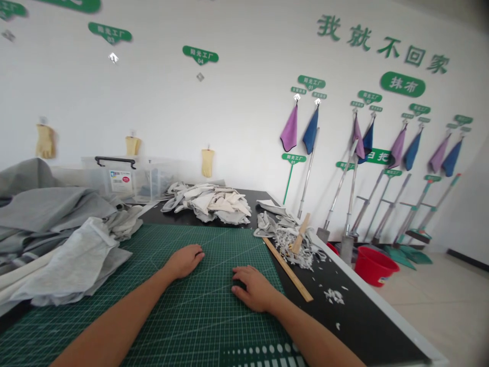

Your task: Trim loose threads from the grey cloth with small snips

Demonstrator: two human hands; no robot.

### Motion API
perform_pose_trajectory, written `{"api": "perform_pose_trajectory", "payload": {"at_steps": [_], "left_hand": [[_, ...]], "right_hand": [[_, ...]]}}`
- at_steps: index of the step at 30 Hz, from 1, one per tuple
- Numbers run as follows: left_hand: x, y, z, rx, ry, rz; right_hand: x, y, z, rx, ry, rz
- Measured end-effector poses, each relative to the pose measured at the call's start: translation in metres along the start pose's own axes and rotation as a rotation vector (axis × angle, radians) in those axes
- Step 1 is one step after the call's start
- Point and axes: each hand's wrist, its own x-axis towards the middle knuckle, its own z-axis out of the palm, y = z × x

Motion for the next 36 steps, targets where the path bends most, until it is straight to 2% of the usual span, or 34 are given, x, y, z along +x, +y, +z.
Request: {"api": "perform_pose_trajectory", "payload": {"at_steps": [9,12,17,22,29,36], "left_hand": [[-0.001,-0.002,-0.001,-0.002,0.011,0.019],[0.0,-0.003,-0.001,-0.01,0.012,0.026],[0.002,-0.005,0.001,-0.012,0.013,0.017],[0.002,-0.006,0.002,-0.001,0.007,0.01],[0.0,-0.007,0.002,-0.004,-0.023,0.001],[-0.003,-0.005,-0.002,-0.005,-0.019,0.016]], "right_hand": [[0.032,0.038,0.006,-0.243,0.058,0.1],[0.052,0.057,-0.003,-0.378,0.093,0.251],[0.08,0.097,-0.016,-0.432,0.115,0.468],[0.095,0.125,-0.015,-0.461,0.055,0.632],[0.114,0.14,-0.009,-0.515,0.046,0.666],[0.129,0.139,-0.017,-0.48,0.099,0.659]]}}
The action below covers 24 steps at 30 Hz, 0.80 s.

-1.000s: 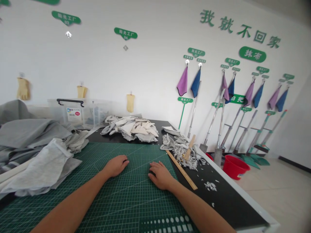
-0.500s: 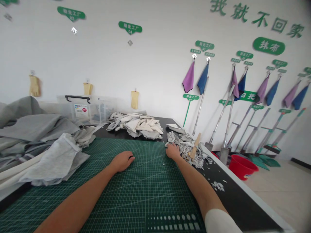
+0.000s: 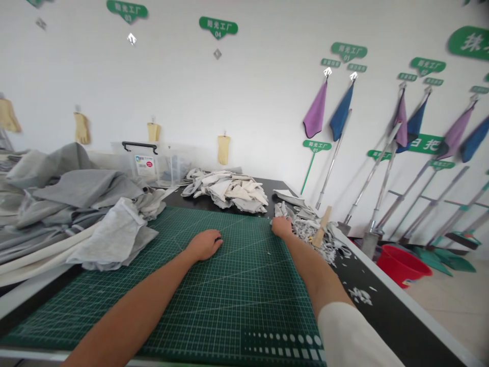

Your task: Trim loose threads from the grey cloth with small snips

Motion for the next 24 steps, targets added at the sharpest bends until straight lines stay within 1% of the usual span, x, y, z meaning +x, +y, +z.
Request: {"api": "perform_pose_trajectory", "payload": {"at_steps": [3,6,9,13,16,18,21,24], "left_hand": [[-0.001,0.0,-0.001,0.006,-0.001,-0.001],[-0.002,0.0,-0.001,0.009,-0.011,-0.004],[-0.003,0.0,-0.002,0.012,-0.011,-0.006],[-0.004,-0.001,-0.002,0.015,0.001,0.003],[-0.004,-0.003,-0.001,0.008,0.004,0.001],[-0.004,-0.004,0.0,0.001,0.008,-0.001],[-0.005,-0.004,0.001,-0.014,0.033,0.001],[-0.007,-0.001,-0.001,-0.033,0.105,0.002]], "right_hand": [[0.004,-0.002,-0.008,0.077,0.041,0.037],[0.012,-0.004,-0.023,0.176,0.107,0.092],[0.027,-0.005,-0.049,0.284,0.185,0.158],[0.047,-0.007,-0.095,0.446,0.328,0.214],[0.055,-0.012,-0.126,0.585,0.441,0.208],[0.056,-0.018,-0.14,0.695,0.498,0.185],[0.05,-0.028,-0.152,0.898,0.512,0.145],[0.038,-0.039,-0.158,1.111,0.488,0.096]]}}
